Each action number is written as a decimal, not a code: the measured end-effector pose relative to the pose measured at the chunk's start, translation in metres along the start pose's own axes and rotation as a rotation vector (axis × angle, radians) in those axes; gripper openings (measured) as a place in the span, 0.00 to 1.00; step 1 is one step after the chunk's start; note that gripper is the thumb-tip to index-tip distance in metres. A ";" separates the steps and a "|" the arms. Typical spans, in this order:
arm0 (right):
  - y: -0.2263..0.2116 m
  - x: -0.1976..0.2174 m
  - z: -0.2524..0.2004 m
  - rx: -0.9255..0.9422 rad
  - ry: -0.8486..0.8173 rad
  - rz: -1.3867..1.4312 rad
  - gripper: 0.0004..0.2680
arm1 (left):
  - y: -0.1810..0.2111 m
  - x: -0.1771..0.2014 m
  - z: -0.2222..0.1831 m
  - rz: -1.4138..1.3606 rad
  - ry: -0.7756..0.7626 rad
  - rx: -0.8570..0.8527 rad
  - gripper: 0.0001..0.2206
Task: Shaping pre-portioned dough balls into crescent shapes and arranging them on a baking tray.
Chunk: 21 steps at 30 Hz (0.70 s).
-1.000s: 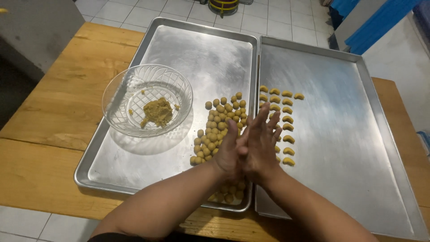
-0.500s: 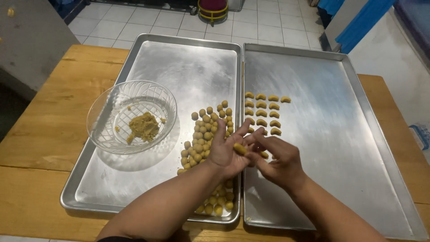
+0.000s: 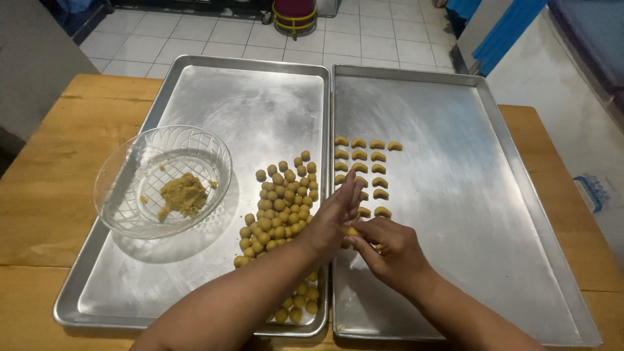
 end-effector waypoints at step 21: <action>0.199 0.024 -0.013 -0.842 0.149 0.508 0.06 | -0.059 0.025 -0.007 0.002 0.272 -0.148 0.40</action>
Point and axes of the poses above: each hand's wrist, its own z-axis towards the middle knuckle, its own x-axis out of the back of the hand, y = z × x, the point moved 8 cm from there along z, towards the middle knuckle, and after that the axes turned 15 degrees about -y, right-handed, at the moved point
